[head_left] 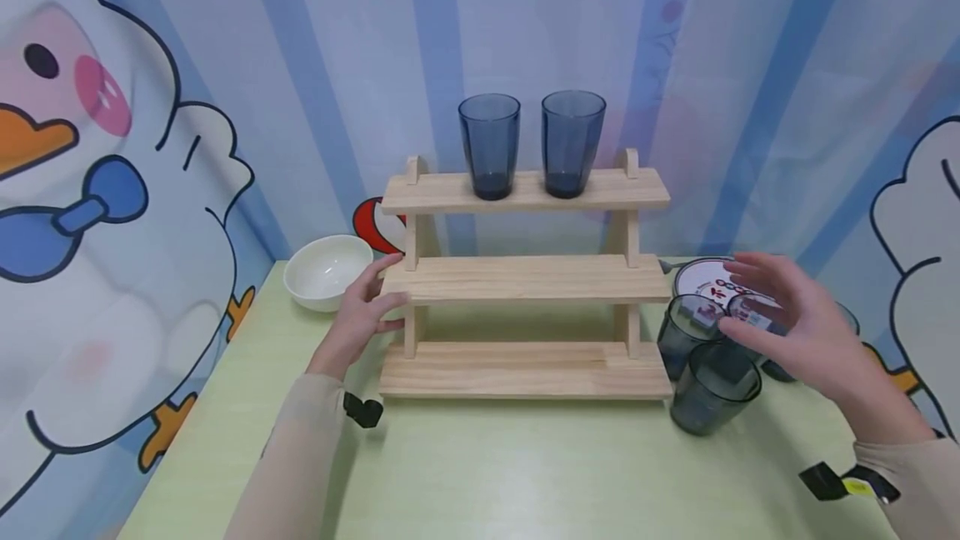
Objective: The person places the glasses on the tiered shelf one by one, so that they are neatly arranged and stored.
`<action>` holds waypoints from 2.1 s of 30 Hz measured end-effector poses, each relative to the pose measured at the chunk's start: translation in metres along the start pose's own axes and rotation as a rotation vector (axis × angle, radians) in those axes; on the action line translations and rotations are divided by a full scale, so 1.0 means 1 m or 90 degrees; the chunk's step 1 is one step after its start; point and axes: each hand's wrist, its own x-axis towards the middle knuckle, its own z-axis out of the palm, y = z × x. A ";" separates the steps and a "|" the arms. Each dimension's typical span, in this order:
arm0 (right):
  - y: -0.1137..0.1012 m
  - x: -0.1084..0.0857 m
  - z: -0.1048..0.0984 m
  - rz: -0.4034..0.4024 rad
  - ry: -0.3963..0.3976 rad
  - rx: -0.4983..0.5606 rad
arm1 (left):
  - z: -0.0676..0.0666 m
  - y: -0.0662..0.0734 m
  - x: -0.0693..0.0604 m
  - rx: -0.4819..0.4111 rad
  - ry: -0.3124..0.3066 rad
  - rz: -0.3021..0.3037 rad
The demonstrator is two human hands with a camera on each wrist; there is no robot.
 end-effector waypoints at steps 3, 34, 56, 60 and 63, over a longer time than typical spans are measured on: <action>0.005 -0.013 0.002 -0.002 0.004 -0.013 | 0.000 0.000 0.001 -0.003 0.002 0.002; 0.052 -0.082 0.057 0.158 0.031 0.022 | 0.000 0.000 0.001 -0.010 -0.002 -0.006; 0.059 -0.080 0.079 0.215 0.056 0.071 | 0.001 -0.002 0.000 -0.003 0.005 -0.014; 0.059 -0.081 0.080 0.218 0.061 0.086 | 0.001 -0.002 0.000 -0.007 0.007 -0.013; 0.059 -0.081 0.079 0.221 0.068 0.093 | 0.001 -0.002 0.000 -0.009 0.006 -0.007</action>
